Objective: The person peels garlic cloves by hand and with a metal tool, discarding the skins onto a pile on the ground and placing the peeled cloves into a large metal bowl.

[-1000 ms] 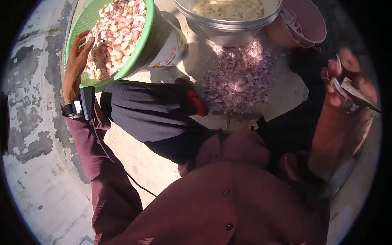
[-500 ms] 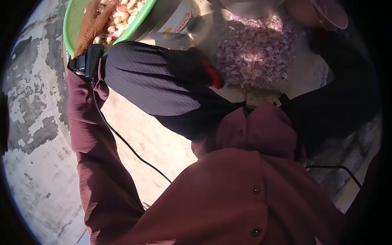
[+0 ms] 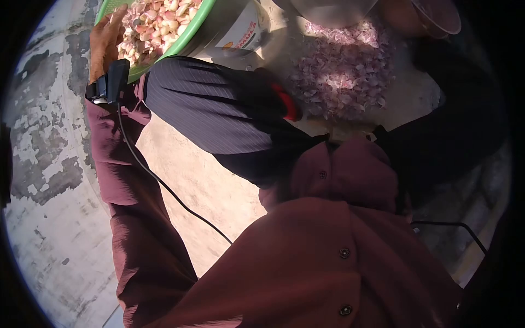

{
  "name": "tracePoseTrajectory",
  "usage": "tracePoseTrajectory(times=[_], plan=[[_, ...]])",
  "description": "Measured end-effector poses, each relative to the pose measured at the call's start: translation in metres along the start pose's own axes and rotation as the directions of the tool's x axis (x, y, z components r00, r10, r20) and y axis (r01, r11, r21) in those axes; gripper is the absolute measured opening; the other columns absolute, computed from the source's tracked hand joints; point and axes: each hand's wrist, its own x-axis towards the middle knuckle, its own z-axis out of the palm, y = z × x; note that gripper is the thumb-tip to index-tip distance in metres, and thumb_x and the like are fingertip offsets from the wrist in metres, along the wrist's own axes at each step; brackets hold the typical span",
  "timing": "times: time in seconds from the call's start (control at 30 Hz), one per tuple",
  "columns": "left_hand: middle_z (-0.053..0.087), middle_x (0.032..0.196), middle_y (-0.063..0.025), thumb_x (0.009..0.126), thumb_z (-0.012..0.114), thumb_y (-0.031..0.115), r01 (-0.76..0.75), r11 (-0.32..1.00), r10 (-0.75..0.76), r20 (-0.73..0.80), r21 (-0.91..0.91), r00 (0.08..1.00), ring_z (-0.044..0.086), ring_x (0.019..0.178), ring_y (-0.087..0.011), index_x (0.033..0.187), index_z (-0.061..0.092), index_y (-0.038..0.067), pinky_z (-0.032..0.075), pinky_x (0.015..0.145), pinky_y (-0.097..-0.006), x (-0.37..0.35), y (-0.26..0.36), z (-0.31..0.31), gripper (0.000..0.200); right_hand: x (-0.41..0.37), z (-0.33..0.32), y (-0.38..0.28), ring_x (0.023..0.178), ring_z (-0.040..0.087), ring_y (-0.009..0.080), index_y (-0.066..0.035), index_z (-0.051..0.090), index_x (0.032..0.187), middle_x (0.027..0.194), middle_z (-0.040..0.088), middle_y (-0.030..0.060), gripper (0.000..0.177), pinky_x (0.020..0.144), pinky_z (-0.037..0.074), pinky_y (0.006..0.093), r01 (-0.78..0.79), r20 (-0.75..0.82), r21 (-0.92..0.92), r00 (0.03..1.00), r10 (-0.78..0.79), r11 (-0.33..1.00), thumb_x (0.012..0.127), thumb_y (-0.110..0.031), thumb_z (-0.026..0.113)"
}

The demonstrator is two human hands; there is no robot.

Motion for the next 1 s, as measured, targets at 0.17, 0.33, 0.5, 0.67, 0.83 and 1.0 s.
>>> tracePoseTrajectory(times=[0.17, 0.33, 0.5, 0.67, 0.83, 1.0], plan=[[0.058, 0.099, -0.0122, 0.092, 0.063, 0.031, -0.009, 0.995, 0.011, 0.018, -0.102, 1.000, 0.055, 0.079, -0.0162, 0.115, 0.055, 0.000, 0.045, 0.065, -0.0279, 0.014, 0.028, -0.001, 0.040, 0.003, 0.002, 0.002, 0.095, 0.055, 0.0161, -0.002, 0.051, 0.114, 0.108, 0.059, 0.0167, 0.031, 0.088, 0.042, 0.0311, 0.033, -0.003, 0.076, 0.999, -0.033, 0.997, 0.095, -0.026, 0.056], [0.058, 0.097, -0.0114, 0.092, 0.063, 0.029, -0.044, 0.956, 0.052, 0.018, -0.291, 0.999, 0.054, 0.077, -0.0152, 0.114, 0.055, -0.001, 0.044, 0.064, -0.0273, 0.018, 0.048, 0.010, 0.038, 0.019, 0.001, -0.019, 0.095, 0.055, 0.0161, -0.001, 0.051, 0.115, 0.108, 0.059, 0.0170, 0.032, 0.088, 0.042, 0.0312, 0.085, 0.044, 0.070, 0.995, -0.089, 0.994, 0.096, -0.026, 0.056], [0.059, 0.089, -0.0156, 0.092, 0.059, 0.020, 0.044, 0.671, 0.142, 0.186, -0.741, 0.972, 0.051, 0.066, -0.0123, 0.106, 0.054, -0.001, 0.037, 0.048, -0.0203, -0.049, 0.082, 0.078, 0.026, 0.059, 0.007, -0.074, 0.096, 0.054, 0.0162, -0.001, 0.050, 0.115, 0.108, 0.059, 0.0173, 0.032, 0.089, 0.042, 0.0313, 0.247, 0.158, 0.025, 0.956, -0.248, 0.969, 0.096, -0.027, 0.056], [0.051, 0.094, -0.0151, 0.092, 0.058, 0.020, 0.208, 0.435, 0.059, 0.258, -0.876, 0.964, 0.043, 0.063, -0.0106, 0.107, 0.051, -0.004, 0.033, 0.044, -0.0170, -0.114, 0.094, 0.169, 0.028, 0.059, 0.006, -0.121, 0.096, 0.054, 0.0162, -0.001, 0.050, 0.116, 0.108, 0.059, 0.0176, 0.033, 0.089, 0.041, 0.0314, 0.323, 0.181, -0.019, 0.932, -0.314, 0.946, 0.096, -0.027, 0.055], [0.058, 0.092, -0.0060, 0.094, 0.055, 0.028, 0.291, 0.533, -0.050, 0.314, -0.794, 0.948, 0.055, 0.071, -0.0158, 0.105, 0.054, 0.006, 0.042, 0.059, -0.0229, -0.158, 0.079, 0.245, 0.025, 0.035, 0.039, -0.049, 0.096, 0.062, 0.0200, 0.000, 0.059, 0.104, 0.104, 0.064, 0.0147, 0.025, 0.083, 0.050, 0.0318, 0.272, 0.231, -0.134, 0.943, -0.237, 0.953, 0.083, -0.004, 0.071], [0.057, 0.086, -0.0035, 0.094, 0.058, 0.024, 0.372, 0.456, -0.078, 0.380, -0.809, 0.922, 0.052, 0.065, -0.0126, 0.102, 0.054, 0.007, 0.039, 0.055, -0.0219, -0.179, 0.069, 0.284, 0.020, 0.018, 0.027, -0.033, 0.095, 0.064, 0.0269, 0.002, 0.058, 0.103, 0.103, 0.063, 0.0165, 0.030, 0.081, 0.051, 0.0369, 0.303, 0.244, -0.272, 0.940, -0.239, 0.913, 0.080, -0.007, 0.075]])
